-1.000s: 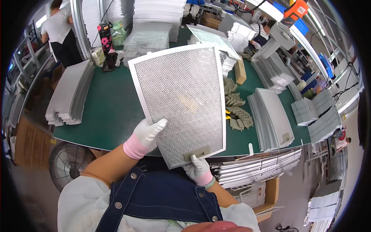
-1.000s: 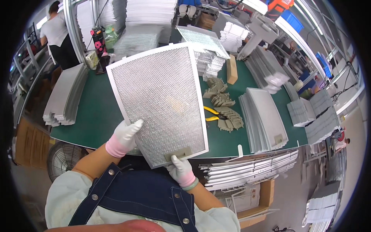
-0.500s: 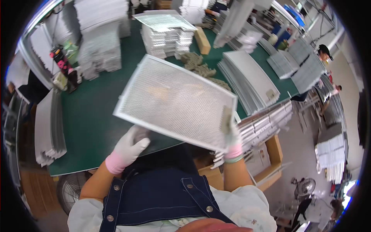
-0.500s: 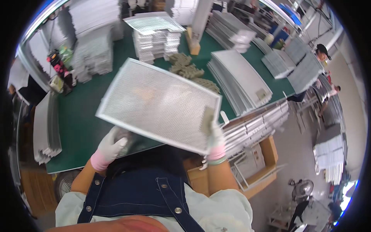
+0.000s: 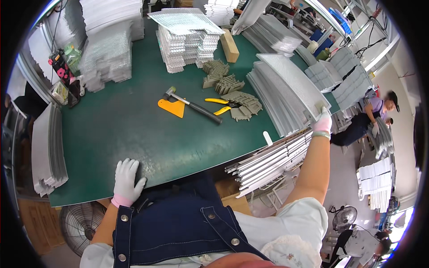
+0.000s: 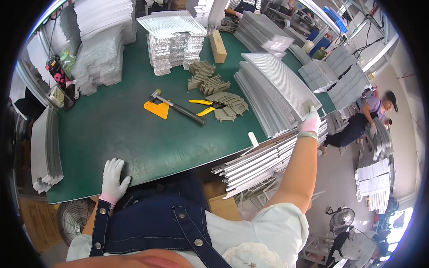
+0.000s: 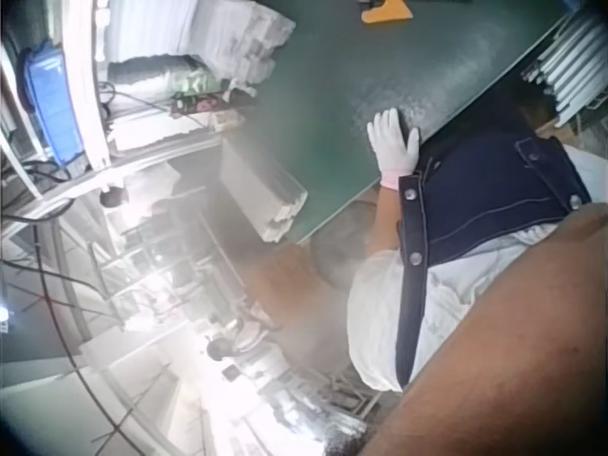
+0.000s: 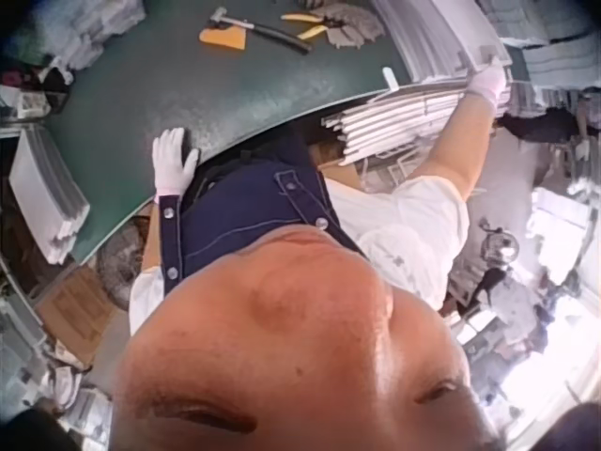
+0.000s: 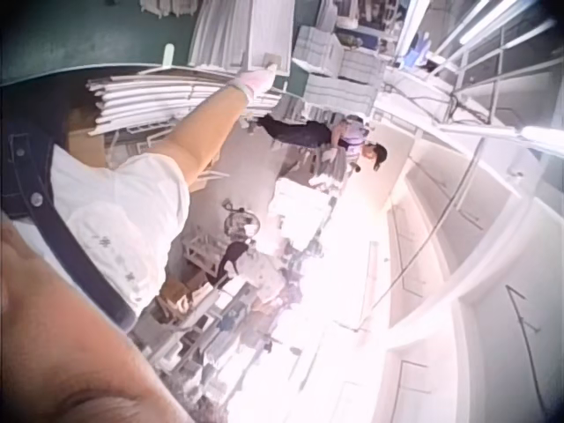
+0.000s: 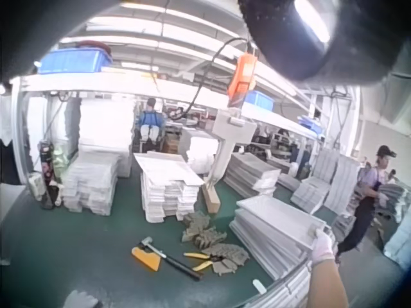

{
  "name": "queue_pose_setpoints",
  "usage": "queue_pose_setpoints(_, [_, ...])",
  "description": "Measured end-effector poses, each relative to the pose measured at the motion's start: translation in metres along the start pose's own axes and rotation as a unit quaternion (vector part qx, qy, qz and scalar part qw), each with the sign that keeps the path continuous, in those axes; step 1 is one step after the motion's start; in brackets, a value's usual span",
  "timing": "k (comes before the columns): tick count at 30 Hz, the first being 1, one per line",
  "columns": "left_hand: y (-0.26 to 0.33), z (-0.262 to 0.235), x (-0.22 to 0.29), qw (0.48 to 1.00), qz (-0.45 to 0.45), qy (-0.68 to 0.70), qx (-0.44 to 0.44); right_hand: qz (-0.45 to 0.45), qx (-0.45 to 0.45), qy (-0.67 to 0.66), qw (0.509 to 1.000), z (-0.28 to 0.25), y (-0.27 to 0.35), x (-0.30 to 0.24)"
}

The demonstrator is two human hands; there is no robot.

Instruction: The person assembles metal mesh panels into rectangular frames. They place a mesh sheet on a table, position a plastic clip, and use a hammer to secure it. They then fit metal frame pieces around the mesh, tapping them into place with the hammer. The process is repeated for multiple units.

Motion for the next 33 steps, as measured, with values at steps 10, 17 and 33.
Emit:
queue_pose_setpoints(10, [0.001, -0.005, 0.005, 1.0, -0.015, 0.003, -0.009, -0.109, 0.055, 0.615, 0.779, 0.007, -0.024, -0.009])
queue_pose_setpoints(17, [-0.005, 0.003, 0.005, 1.0, -0.013, -0.022, -0.013, -0.403, -0.091, 0.77, 0.487, 0.132, 0.082, 0.025])
queue_pose_setpoints(33, [-0.007, 0.002, 0.01, 1.0, -0.003, -0.022, -0.005, -0.274, -0.07, 0.843, 0.458, 0.209, 0.025, 0.093])
Point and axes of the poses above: each hand's wrist, its own y-axis away from the middle knuckle, its own z-axis out of the palm, x = y × z, the point moved 1 cm from there along -y, towards the middle knuckle, and after that the axes turned 5 degrees about -z, right-handed, at the moved point
